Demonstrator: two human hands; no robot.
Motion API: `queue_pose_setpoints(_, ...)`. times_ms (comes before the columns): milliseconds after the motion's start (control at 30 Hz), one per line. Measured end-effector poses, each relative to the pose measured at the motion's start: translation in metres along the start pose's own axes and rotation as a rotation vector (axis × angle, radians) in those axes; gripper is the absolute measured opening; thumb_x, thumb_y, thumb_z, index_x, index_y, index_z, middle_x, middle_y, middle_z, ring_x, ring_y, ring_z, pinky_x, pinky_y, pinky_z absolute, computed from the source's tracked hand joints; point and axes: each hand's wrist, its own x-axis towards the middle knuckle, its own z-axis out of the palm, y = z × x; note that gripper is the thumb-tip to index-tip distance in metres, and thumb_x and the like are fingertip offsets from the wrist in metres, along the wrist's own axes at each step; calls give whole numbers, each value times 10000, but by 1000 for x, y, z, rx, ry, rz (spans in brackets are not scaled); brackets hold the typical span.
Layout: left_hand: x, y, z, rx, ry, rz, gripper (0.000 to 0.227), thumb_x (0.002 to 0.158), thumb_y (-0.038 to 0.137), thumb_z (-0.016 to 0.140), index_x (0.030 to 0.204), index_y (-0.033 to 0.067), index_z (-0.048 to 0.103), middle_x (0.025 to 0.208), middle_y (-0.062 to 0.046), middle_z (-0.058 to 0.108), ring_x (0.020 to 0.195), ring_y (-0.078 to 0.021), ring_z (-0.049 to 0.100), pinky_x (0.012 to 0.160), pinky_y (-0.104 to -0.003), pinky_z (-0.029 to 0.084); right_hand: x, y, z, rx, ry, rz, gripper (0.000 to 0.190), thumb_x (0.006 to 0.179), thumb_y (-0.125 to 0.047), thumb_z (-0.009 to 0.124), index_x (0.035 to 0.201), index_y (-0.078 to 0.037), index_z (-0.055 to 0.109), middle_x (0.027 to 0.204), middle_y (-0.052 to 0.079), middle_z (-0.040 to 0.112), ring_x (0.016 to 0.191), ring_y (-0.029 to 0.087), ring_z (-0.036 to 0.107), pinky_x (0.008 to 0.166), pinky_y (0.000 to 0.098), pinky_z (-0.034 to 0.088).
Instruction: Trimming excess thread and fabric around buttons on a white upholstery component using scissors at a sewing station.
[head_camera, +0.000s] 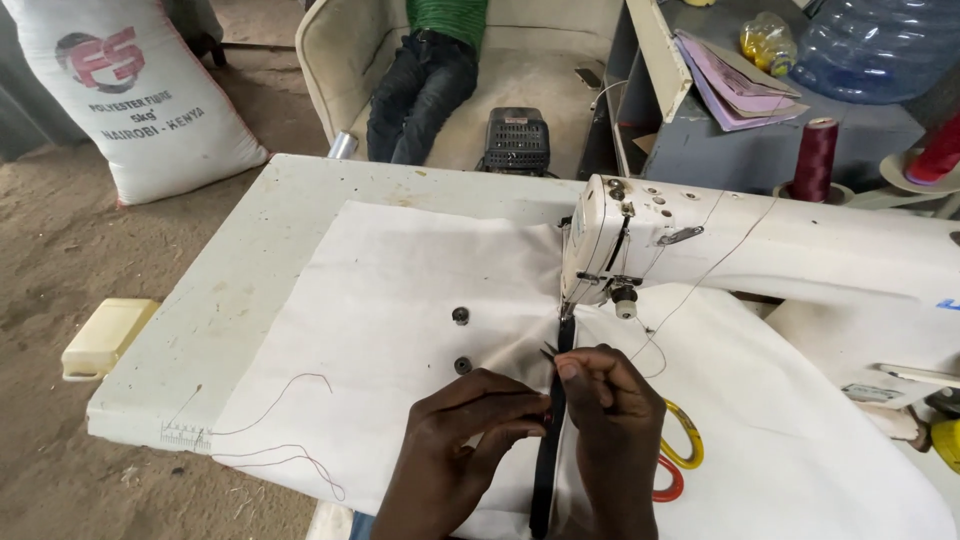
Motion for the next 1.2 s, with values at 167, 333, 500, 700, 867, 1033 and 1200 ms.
queue_pose_setpoints(167, 2, -17, 4, 190, 191, -124, 137, 874, 6, 720, 934, 64, 828, 962, -65, 779, 870, -161, 786, 792, -229, 678, -7, -1, -4, -161, -129, -55, 58, 850, -90, 751, 809, -49, 746, 638, -41, 479, 596, 67, 324, 562, 225, 257)
queue_pose_setpoints(333, 4, -8, 4, 17, 384, -193, 163, 829, -39, 760, 965, 27, 820, 956, -112, 769, 850, -192, 794, 771, -251, 682, -7, 2, -3, -114, -336, 113, 76, 799, -41, 771, 741, -35, 723, 687, 22, 613, 645, 109, 504, 621, 263, 391)
queue_pose_setpoints(500, 1, -1, 5, -131, 406, -148, 105, 841, -55, 742, 916, -9, 800, 932, -152, 740, 798, -216, 776, 685, -253, 678, -4, 13, -1, 264, -437, 296, 147, 815, -19, 687, 705, -25, 590, 594, 11, 339, 461, 94, 221, 428, 266, 132)
queue_pose_setpoints(700, 3, 4, -3, -90, 182, -186, 97, 826, 53, 795, 921, 54, 814, 898, -92, 780, 830, -185, 761, 716, -269, 606, 3, 25, -15, 309, -387, 249, 79, 918, -16, 679, 856, 21, 647, 690, 108, 599, 463, 84, 298, 408, 234, 192)
queue_pose_setpoints(867, 1, -1, -5, -77, 125, -243, 178, 798, 5, 804, 945, 87, 861, 909, -73, 791, 840, -160, 768, 704, -239, 633, 0, 9, -11, 92, -308, 57, 45, 873, -18, 728, 881, 19, 752, 693, 71, 590, 534, 103, 395, 483, 245, 272)
queue_pose_setpoints(1033, -3, -19, -7, 90, 54, -256, 102, 802, 71, 825, 894, 98, 857, 904, -27, 812, 819, -126, 784, 738, -242, 638, -3, -9, 5, -297, -142, -170, 30, 826, -76, 782, 838, -60, 804, 676, 4, 574, 613, 97, 503, 581, 235, 424)
queue_pose_setpoints(1200, 0, -30, -6, 265, 138, -192, 89, 820, 102, 817, 907, 112, 831, 867, 6, 789, 807, -136, 744, 746, -273, 586, -9, -14, 8, -364, -190, -274, 97, 796, -28, 780, 742, -102, 748, 608, -35, 439, 556, 74, 376, 548, 229, 330)
